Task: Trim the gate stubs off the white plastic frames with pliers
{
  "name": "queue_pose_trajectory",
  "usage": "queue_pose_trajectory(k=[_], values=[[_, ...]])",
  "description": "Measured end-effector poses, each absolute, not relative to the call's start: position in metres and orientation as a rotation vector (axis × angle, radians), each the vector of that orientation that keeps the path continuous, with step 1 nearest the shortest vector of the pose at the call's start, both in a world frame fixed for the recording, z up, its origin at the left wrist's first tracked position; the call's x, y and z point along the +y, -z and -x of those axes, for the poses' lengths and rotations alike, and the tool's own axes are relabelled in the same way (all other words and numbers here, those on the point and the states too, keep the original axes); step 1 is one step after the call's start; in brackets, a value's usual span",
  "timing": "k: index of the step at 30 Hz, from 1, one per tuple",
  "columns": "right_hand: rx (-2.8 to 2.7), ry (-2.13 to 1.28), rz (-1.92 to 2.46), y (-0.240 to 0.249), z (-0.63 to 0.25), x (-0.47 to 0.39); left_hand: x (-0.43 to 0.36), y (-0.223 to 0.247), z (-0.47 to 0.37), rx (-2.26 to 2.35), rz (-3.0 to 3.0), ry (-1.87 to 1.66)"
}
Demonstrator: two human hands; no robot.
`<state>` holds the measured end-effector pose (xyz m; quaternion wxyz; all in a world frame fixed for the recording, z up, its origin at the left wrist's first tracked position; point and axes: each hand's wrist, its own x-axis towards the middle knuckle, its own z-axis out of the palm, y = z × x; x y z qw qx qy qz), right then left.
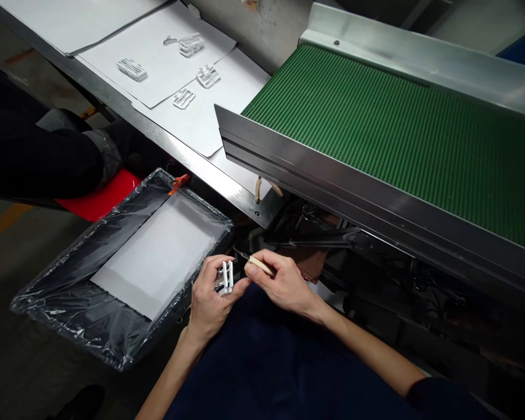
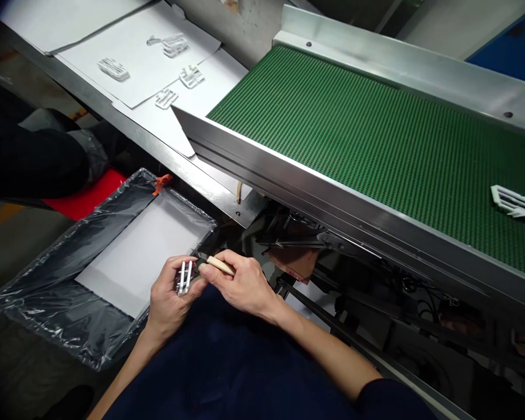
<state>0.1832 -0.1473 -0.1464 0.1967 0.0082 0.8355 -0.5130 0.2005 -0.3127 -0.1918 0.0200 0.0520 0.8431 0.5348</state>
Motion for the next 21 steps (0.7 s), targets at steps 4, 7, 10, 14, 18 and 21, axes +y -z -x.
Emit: queue_pose_trajectory(k=[4, 7, 10, 14, 18, 21], values=[[2.188, 1.484, 0.120, 0.147, -0.167, -0.154, -0.312, 0.194, -0.198, 2.711, -0.366, -1.613], [2.113, 1.481, 0.241, 0.151, -0.160, -0.152, -0.315, 0.195, -0.199, 2.694, -0.308, -1.621], [2.137, 1.471, 0.222, 0.160, -0.156, -0.146, -0.316, 0.193, -0.199, 2.605, -0.086, -1.683], [2.270, 1.432, -0.059, 0.182, -0.147, -0.144, -0.315, 0.189, -0.194, 1.981, 0.391, -2.072], [2.308, 1.382, -0.249, 0.204, -0.128, -0.143, -0.321, 0.188, -0.179, 0.807, 0.699, -2.419], [2.331, 1.364, -0.334, 0.221, -0.105, -0.143, -0.329, 0.191, -0.170, 0.589, 0.788, -2.441]])
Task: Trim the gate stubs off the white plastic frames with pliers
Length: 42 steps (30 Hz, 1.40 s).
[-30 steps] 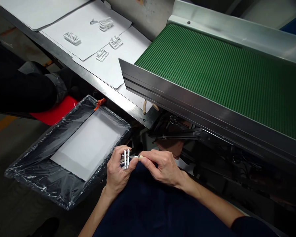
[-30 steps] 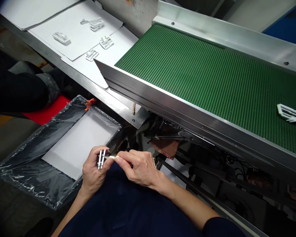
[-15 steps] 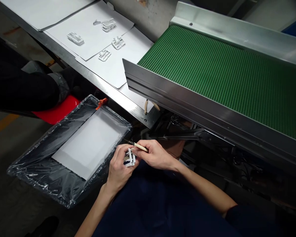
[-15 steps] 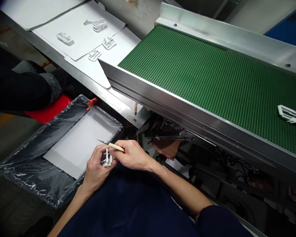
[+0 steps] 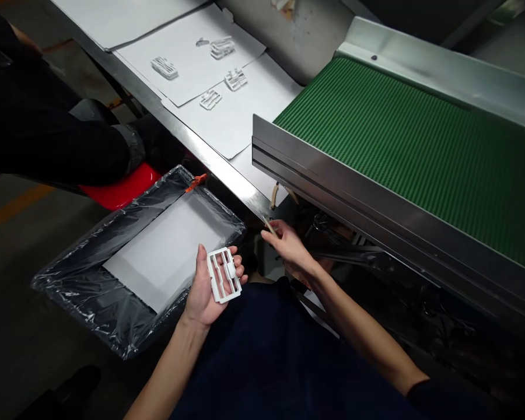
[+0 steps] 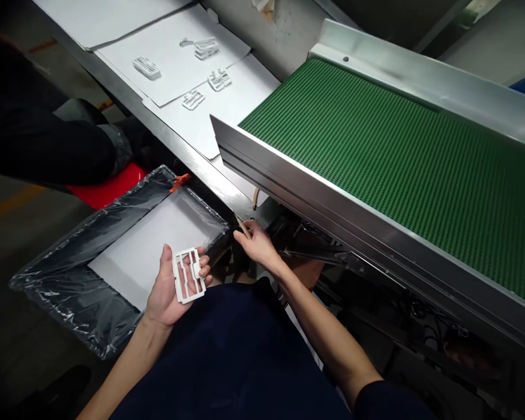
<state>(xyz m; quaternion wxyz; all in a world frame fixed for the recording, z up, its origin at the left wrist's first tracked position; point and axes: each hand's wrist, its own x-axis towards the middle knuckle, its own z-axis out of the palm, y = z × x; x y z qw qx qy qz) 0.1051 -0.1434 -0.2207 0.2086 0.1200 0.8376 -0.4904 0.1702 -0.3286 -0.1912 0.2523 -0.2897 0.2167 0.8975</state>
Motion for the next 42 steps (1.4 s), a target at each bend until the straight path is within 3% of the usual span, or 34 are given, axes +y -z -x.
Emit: queue_pose_trajectory(k=[9, 15, 21, 26, 34, 42], values=[[2.526, 1.295, -0.469, 0.280, 0.003, -0.165, -0.339, 0.205, -0.163, 0.560, 0.852, -2.462], [2.611, 1.200, -0.324, 0.269, 0.027, -0.184, -0.350, 0.212, -0.155, 0.571, 0.901, -2.478], [1.708, 1.279, 0.478, 0.230, -0.017, -0.215, -0.354, 0.226, -0.143, 0.548, 0.904, -2.473], [1.459, 1.310, 0.357, 0.230, -0.028, -0.229, -0.354, 0.230, -0.138, 0.541, 0.958, -2.421], [1.828, 1.470, 0.449, 0.261, 0.009, -0.247, -0.361, 0.240, -0.117, 0.612, 0.990, -2.459], [2.794, 1.402, 0.126, 0.319, 0.097, -0.247, -0.415, 0.250, 0.006, 1.372, 0.651, -2.436]])
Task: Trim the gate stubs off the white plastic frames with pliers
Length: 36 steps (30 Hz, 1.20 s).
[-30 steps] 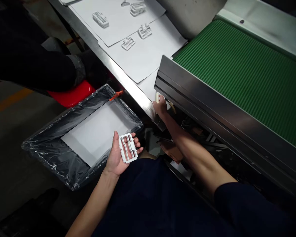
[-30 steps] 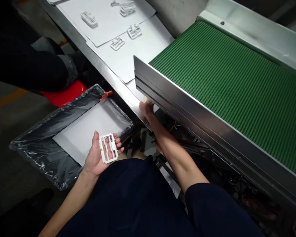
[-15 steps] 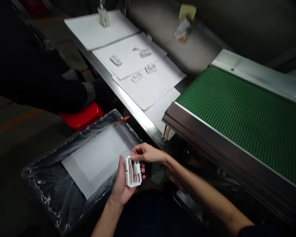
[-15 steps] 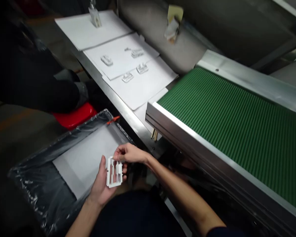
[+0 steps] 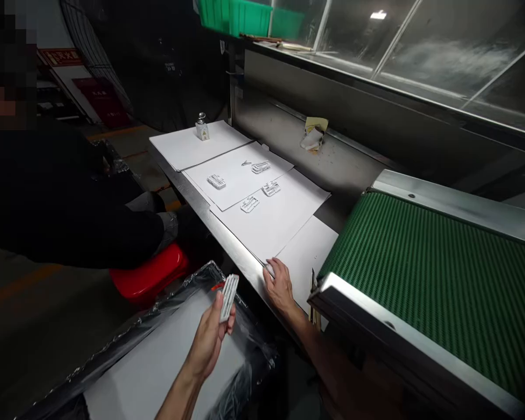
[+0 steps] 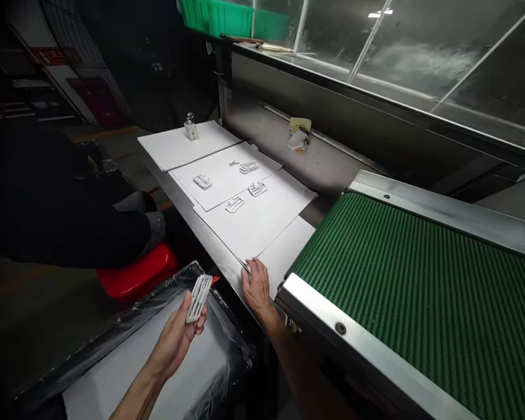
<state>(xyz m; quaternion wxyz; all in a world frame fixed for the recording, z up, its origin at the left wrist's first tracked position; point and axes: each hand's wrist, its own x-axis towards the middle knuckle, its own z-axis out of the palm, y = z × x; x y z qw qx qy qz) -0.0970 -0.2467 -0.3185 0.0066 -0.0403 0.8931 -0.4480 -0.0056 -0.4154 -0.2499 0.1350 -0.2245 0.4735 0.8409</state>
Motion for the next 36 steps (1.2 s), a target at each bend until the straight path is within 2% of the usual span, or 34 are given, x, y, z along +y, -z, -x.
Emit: queue_pose_trajectory(k=[2, 6, 11, 15, 19, 26, 29, 32, 34, 36], values=[[2.918, 1.351, 0.066, 0.338, 0.109, -0.243, -0.422, 0.249, 0.051, 1.449, 0.481, -2.446], [3.150, 1.109, 0.079, 0.363, 0.112, -0.241, -0.423, 0.258, 0.146, 1.989, 0.210, -2.196], [3.395, 0.711, 0.187, 0.370, 0.111, -0.241, -0.438, 0.281, 0.273, 2.484, 0.266, -1.872], [3.357, 0.692, 0.189, 0.366, 0.111, -0.240, -0.454, 0.296, 0.345, 2.834, 0.298, -1.446], [3.295, 0.718, 0.157, 0.363, 0.110, -0.240, -0.458, 0.318, 0.375, 2.946, 0.211, -1.173], [3.281, 0.687, 0.169, 0.361, 0.110, -0.240, -0.455, 0.330, 0.381, 3.119, 0.104, -0.764], [3.311, 0.689, 0.163, 0.360, 0.110, -0.240, -0.470, 0.314, 0.358, 3.200, 0.079, -0.862], [3.329, 0.718, 0.170, 0.362, 0.112, -0.240, -0.495, 0.301, 0.290, 3.396, 0.192, -1.055], [3.317, 0.726, 0.180, 0.363, 0.112, -0.240, -0.513, 0.304, 0.218, 3.473, 0.605, -1.232], [3.319, 0.718, 0.186, 0.364, 0.112, -0.240, -0.527, 0.321, 0.132, 3.319, 1.479, -1.240]])
